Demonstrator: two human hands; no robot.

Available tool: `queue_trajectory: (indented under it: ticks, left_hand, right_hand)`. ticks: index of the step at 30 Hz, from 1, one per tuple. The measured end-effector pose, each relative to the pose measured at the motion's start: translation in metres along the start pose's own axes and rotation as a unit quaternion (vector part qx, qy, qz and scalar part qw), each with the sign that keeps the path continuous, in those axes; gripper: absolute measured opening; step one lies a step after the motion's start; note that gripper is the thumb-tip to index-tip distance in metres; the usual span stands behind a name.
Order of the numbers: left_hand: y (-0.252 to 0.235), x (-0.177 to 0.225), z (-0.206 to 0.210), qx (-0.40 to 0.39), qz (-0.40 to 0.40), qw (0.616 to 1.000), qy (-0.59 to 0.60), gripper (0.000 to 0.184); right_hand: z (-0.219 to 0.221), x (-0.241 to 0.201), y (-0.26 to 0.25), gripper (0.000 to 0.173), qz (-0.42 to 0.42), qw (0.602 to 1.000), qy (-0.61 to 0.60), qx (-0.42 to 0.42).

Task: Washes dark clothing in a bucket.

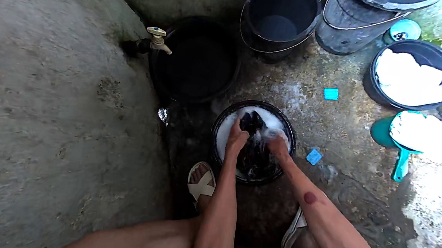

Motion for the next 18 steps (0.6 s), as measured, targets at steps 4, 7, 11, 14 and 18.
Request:
queue_trajectory:
  ticks: [4,7,11,14,18]
  left_hand:
    - [0.012,0.004,-0.008,0.047,-0.022,0.979,0.199,0.068]
    - [0.02,0.009,-0.003,0.125,0.021,0.976,0.179,0.061]
    - [0.046,0.027,0.024,0.15,0.028,0.973,0.171,0.037]
    - [0.039,0.032,0.034,0.157,-0.03,0.968,0.195,0.038]
    - [0.034,0.011,0.011,0.151,-0.007,0.978,0.147,0.03]
  right_hand:
    - [-0.014,-0.037,0.046,0.044,-0.11,0.981,-0.118,0.111]
    - [0.006,-0.077,0.079,0.046,-0.165,0.98,-0.064,0.095]
    - [0.004,-0.068,0.033,0.05,-0.083,0.984,0.013,0.159]
    - [0.005,-0.053,0.017,0.052,-0.02,0.985,-0.062,0.159]
    - [0.021,-0.053,0.047,0.041,-0.097,0.991,-0.057,0.079]
Point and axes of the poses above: each hand's wrist, its own y-axis away from the middle knuckle, its own z-axis out of the palm, x = y × z, the point moved 5 cm from there along -y, towards the middle knuckle, and after that the axes turned 9 degrees about y, right-handed, at the moved point
